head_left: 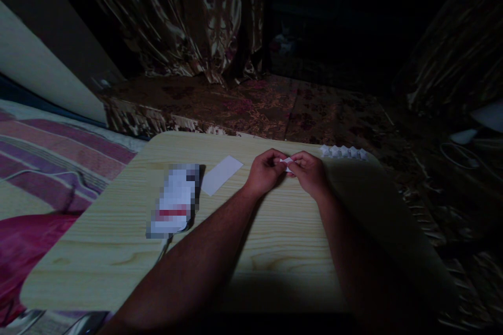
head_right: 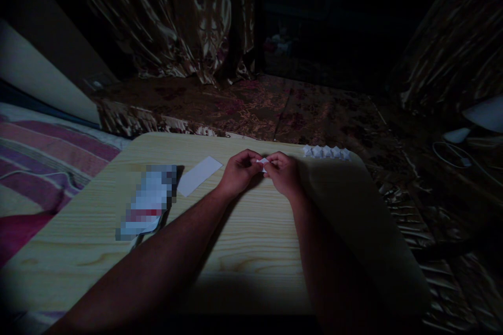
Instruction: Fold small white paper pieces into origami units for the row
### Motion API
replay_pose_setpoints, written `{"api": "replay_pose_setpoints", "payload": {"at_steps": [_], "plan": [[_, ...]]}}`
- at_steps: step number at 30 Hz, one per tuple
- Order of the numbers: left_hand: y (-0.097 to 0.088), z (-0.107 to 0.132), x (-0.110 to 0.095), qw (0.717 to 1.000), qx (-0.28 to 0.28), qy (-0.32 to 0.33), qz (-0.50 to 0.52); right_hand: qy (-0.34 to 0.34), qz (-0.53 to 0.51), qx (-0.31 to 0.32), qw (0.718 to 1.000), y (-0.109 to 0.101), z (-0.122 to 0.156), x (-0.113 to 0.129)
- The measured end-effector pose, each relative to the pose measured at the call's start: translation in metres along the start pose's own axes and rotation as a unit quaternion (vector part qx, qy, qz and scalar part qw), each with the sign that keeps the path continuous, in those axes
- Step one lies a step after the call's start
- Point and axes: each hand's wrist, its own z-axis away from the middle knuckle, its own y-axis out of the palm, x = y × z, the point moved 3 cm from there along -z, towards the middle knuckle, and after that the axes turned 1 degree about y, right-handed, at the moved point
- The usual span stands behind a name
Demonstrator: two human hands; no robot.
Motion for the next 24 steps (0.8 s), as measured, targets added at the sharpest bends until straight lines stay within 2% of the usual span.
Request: {"api": "replay_pose_setpoints", "payload": {"at_steps": [4,10,24], "plan": [[-0.0011,0.0,0.0009,1.0,-0.007,-0.008,0.004,-0.002,-0.015,0.006,1.0,0.0008,0.0008,0.0002],[-0.0015,0.0006,0.0002,0.998,-0.019,-0.053,0.032,0.017,-0.044,0.002,0.999,0.0006,-0.0003,-0.0047],[-0.0031,-0.0013,-0.0046,0.996,-0.029,-0.04,0.078,0.011,-0.079,0.03,0.996,-0.0002,0.0032,0.0034]]}}
